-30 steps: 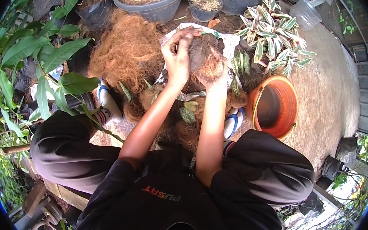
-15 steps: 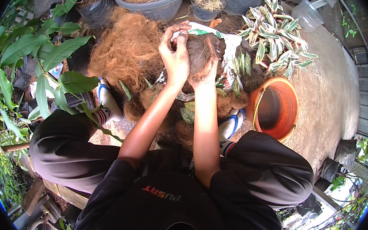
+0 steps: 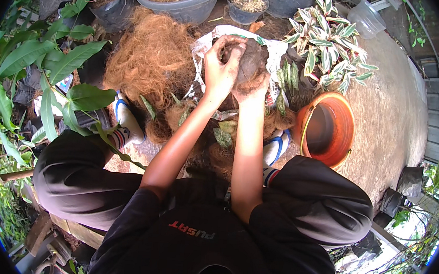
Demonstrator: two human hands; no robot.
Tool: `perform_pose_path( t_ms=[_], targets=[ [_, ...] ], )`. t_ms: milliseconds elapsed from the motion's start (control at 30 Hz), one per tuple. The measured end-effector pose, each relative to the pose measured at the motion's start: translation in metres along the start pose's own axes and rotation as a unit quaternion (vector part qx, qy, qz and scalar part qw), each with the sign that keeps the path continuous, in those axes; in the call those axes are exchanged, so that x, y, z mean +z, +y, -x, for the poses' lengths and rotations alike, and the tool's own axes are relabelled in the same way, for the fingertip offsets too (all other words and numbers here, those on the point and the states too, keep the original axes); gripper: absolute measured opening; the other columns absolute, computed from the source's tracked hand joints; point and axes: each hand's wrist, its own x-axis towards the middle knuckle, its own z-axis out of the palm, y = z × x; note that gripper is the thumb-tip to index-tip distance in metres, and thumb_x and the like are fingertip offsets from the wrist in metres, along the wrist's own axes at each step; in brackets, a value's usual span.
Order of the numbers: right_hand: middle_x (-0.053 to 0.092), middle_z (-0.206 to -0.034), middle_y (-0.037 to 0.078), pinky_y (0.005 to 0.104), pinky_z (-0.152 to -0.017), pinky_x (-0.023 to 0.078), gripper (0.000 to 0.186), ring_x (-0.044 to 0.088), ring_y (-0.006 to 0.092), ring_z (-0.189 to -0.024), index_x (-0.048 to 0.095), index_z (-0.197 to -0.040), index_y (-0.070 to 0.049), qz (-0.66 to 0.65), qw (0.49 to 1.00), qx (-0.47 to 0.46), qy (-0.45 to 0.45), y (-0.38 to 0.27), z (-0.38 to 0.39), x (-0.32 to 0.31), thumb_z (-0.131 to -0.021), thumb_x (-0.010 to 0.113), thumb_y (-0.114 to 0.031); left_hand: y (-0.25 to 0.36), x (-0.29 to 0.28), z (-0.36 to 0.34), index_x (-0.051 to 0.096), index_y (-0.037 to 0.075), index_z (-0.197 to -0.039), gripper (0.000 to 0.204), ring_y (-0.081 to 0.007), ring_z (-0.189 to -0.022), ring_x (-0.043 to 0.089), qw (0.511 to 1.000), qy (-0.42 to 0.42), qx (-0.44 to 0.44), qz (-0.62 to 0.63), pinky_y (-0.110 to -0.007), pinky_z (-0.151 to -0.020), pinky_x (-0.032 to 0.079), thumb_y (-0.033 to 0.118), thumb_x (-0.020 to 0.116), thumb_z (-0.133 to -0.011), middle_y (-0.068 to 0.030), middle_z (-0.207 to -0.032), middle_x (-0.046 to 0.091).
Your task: The person sits cross-legged and mixes dark soil with shredded coconut fiber by hand. They repeatedly scoop, crumble, and combine the materials into a loose pile, occasionally picking up and breaking apart clumps to ensure even mixing.
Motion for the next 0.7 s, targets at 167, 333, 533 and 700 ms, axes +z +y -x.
perform_pose_path(
  t_ms=[167,333,533,700],
  targets=[
    [0.055,-0.123,0.009,0.0382,-0.097,0.045,0.041,0.055,0.0233,-0.111,0.050,-0.125,-0.007,0.033,0.995,0.046,0.086,-0.002,0.005,0.022,-0.093,0.050,-0.032,-0.003,-0.004,-0.005,0.064,-0.001,-0.100,0.024,-0.0156,-0.097,0.056,0.999,0.040,-0.003,0.014,-0.031,-0.092,0.040,0.021,0.057,-0.092,-0.0080,-0.100,0.065],
    [0.057,-0.125,0.010,0.0377,-0.100,0.043,0.038,0.053,0.0221,-0.116,0.049,-0.128,-0.006,0.038,0.997,0.069,-0.001,0.004,-0.004,0.020,-0.098,0.047,-0.028,-0.001,-0.010,-0.016,0.063,-0.003,-0.098,0.026,-0.0138,-0.090,0.056,0.995,0.071,0.044,0.048,-0.029,-0.088,0.041,0.021,0.052,-0.095,-0.0070,-0.092,0.065],
    [0.057,-0.124,0.011,0.0408,-0.099,0.044,0.035,0.055,0.0232,-0.115,0.051,-0.126,-0.007,0.113,0.992,0.034,0.045,0.009,-0.004,0.040,-0.098,0.047,-0.028,-0.007,-0.013,-0.014,0.062,-0.003,-0.100,0.034,-0.0172,-0.098,0.055,0.997,0.040,0.021,0.057,-0.032,-0.094,0.037,0.023,0.042,-0.097,-0.0095,-0.099,0.064],
    [0.052,-0.126,0.012,0.0403,-0.101,0.041,0.044,0.049,0.0231,-0.120,0.048,-0.128,-0.005,-0.002,0.999,0.024,0.039,0.010,-0.005,0.023,-0.095,0.051,-0.033,-0.004,-0.006,-0.008,0.062,-0.003,-0.102,0.035,-0.0181,-0.102,0.054,0.999,0.027,-0.010,0.035,-0.032,-0.097,0.036,0.026,0.044,-0.094,-0.0099,-0.103,0.064]
  ],
)
